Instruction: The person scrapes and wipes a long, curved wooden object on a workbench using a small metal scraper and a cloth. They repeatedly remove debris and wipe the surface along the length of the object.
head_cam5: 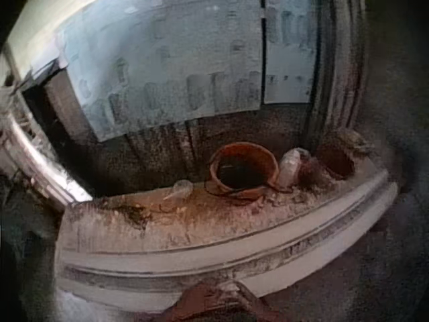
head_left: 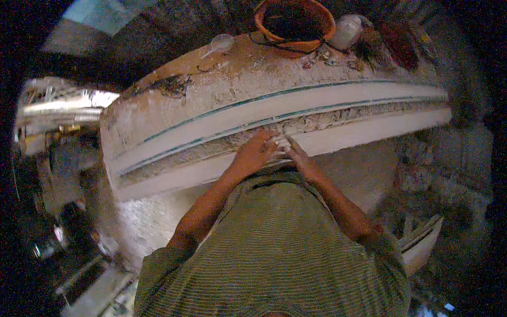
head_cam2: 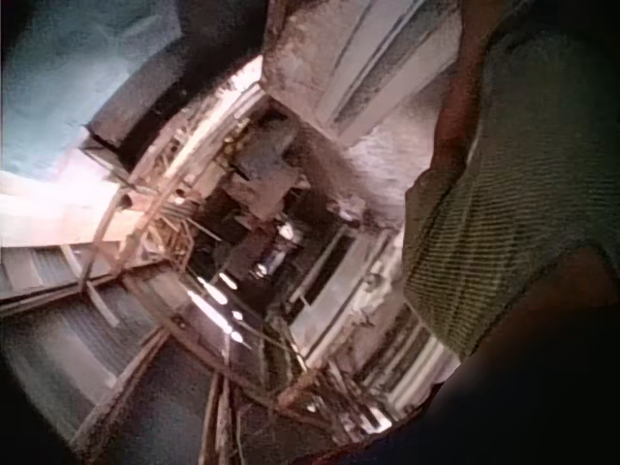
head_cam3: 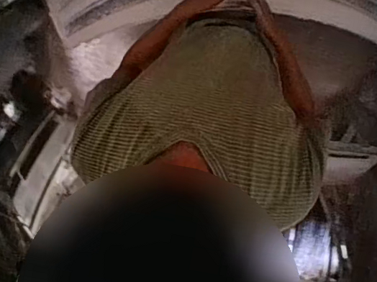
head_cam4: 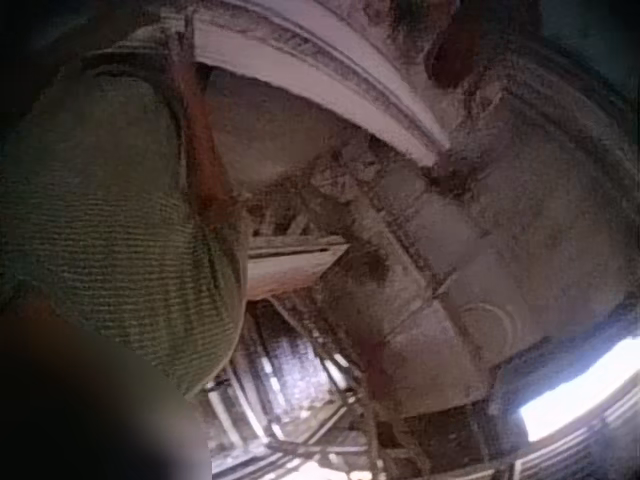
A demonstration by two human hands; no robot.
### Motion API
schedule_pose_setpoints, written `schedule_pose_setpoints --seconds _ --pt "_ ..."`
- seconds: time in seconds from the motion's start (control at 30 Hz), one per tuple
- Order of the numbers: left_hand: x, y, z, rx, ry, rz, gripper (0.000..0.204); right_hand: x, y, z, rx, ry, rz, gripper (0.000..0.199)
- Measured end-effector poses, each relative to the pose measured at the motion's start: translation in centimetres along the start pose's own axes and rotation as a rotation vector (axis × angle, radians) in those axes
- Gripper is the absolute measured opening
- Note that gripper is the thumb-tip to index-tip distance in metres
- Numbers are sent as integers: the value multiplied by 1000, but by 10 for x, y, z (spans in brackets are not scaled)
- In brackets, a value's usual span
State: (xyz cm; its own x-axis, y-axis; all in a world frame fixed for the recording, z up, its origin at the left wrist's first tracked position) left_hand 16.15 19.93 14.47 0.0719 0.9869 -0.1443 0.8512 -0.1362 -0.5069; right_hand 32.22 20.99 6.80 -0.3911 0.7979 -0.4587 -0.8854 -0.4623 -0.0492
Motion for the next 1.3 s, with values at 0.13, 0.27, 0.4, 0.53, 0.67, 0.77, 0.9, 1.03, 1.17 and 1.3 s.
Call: schedule_pose_setpoints --seconds 0.13,0.27,0.4,0.53,0.67,0.77,0.9,1.03,1.17,1.3 --pt "-8 45 -25 152 93 -288 50 47 -39 -11 -65 108 236 56" --pt "-64 46 23 -15 -218 -687 54 53 -111 43 -904 -610 213 49" --pt "-143 53 58 -157 -316 -946 47 43 -191 52 -1194 -688 476 49" --pt "-201 76 67 -164 -613 -1052 45 41 -251 49 -1473 -723 568 43" --pt "-211 87 50 -153 -750 -1078 43 51 -255 57 -1567 -953 623 35" --pt "-186 91 31 -10 -683 -1024 42 71 -245 56 -1575 -832 696 33" --pt "-155 109 19 -105 -532 -1002 42 69 -241 56 -1741 -792 727 31" --pt "-157 120 19 -106 -514 -1035 43 56 -243 61 -1698 -910 620 34" --pt "-165 125 29 50 -609 -976 44 51 -228 52 -1690 -1142 656 37" --pt "-156 129 28 -74 -467 -974 45 64 -218 47 -1581 -1125 693 40"
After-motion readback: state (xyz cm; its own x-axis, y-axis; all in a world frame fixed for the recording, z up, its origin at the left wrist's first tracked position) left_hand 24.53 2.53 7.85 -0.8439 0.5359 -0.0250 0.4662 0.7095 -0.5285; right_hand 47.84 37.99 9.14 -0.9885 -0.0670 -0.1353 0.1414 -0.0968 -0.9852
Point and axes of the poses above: each hand's wrist, its own x-axis towards the middle knuckle, its own y-axis out of the palm, z = x × y, the point moved 9 cm from there along x, towards the middle knuckle, and after that the axes turned 10 degrees about -x, right-handed, at the moved point
